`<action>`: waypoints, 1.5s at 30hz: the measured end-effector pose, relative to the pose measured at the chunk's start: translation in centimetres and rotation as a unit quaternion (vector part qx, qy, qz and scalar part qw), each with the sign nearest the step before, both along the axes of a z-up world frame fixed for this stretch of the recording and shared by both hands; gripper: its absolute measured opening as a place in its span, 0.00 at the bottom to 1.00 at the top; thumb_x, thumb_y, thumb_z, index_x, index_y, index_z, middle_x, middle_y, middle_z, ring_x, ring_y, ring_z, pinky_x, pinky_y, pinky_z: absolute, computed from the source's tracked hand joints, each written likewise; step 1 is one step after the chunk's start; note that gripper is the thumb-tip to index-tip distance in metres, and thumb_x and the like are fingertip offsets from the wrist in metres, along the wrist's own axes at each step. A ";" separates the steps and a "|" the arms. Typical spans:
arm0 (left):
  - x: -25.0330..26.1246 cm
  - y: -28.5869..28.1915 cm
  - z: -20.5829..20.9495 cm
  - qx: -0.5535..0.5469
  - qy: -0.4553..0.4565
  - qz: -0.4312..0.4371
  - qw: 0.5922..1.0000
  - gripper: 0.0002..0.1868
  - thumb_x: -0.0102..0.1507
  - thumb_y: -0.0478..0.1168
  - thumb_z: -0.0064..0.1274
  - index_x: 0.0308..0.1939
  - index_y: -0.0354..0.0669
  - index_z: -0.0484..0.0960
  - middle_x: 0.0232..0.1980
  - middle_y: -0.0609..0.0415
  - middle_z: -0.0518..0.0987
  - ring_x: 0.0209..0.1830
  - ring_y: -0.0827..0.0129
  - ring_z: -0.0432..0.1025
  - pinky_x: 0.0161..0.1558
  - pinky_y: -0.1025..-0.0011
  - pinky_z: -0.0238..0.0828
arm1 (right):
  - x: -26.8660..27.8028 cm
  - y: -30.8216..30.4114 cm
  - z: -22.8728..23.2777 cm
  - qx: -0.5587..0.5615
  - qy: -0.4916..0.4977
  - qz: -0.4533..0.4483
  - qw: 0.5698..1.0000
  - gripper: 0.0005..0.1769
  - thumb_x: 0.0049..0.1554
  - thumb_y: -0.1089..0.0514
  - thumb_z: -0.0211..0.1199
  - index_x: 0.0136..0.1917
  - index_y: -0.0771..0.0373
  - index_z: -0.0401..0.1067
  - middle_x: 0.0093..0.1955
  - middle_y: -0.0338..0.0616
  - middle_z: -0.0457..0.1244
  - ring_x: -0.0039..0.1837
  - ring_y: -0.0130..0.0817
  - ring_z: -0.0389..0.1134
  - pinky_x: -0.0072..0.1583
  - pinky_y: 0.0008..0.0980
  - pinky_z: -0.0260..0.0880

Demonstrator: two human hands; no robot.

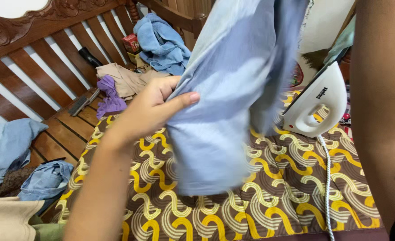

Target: The person irons a beige t-shirt on a patterned ironing board, then switches to a gray t-shirt and continues ironing. The person uses a white electric iron and smooths the fabric with their hands between passes.

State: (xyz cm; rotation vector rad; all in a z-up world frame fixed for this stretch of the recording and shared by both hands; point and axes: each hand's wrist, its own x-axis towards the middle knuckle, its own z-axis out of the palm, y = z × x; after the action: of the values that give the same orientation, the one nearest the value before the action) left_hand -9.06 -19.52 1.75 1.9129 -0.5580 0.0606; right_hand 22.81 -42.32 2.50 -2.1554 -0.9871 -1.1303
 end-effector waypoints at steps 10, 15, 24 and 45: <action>-7.3 9.1 -15.6 -0.180 0.128 0.219 0.951 0.19 0.64 0.44 0.57 0.52 0.30 0.83 0.46 0.55 0.84 0.42 0.76 0.76 0.47 0.74 0.73 | 2.9 16.9 -8.8 -0.027 0.219 0.297 0.929 0.12 0.59 0.57 0.61 0.51 0.65 0.80 0.47 0.45 0.74 0.50 0.31 0.73 0.55 0.32 0.74; -12.6 14.0 -25.0 -0.011 0.240 0.364 0.900 0.21 0.62 0.47 0.60 0.48 0.31 0.87 0.39 0.50 0.86 0.37 0.73 0.75 0.43 0.72 0.73 | 0.4 19.2 -17.3 0.011 0.357 0.380 0.853 0.12 0.58 0.58 0.62 0.51 0.66 0.80 0.48 0.43 0.74 0.50 0.27 0.74 0.57 0.29 0.74; -6.3 12.2 -21.9 0.177 -0.119 0.447 0.869 0.48 0.55 0.49 0.70 0.71 0.28 0.65 0.63 0.33 0.70 0.64 0.47 0.67 0.65 0.58 0.63 | -8.9 17.8 -11.9 0.016 0.302 0.471 0.829 0.09 0.63 0.60 0.66 0.53 0.67 0.81 0.51 0.43 0.74 0.55 0.26 0.74 0.61 0.28 0.74; 12.0 25.0 -23.4 -0.467 -0.025 0.372 0.802 0.14 0.71 0.36 0.50 0.61 0.45 0.70 0.54 0.49 0.81 0.50 0.55 0.83 0.48 0.45 0.85 | -15.6 -8.5 -19.6 -0.237 0.229 0.021 0.944 0.32 0.43 0.55 0.72 0.60 0.64 0.72 0.50 0.56 0.68 0.54 0.56 0.70 0.57 0.49 0.70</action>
State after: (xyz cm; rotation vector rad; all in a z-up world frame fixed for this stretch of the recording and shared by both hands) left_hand 2.93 5.47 -21.64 1.0301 0.2349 0.7575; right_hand 7.19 -50.87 -17.07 -2.5854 -1.1525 -0.3452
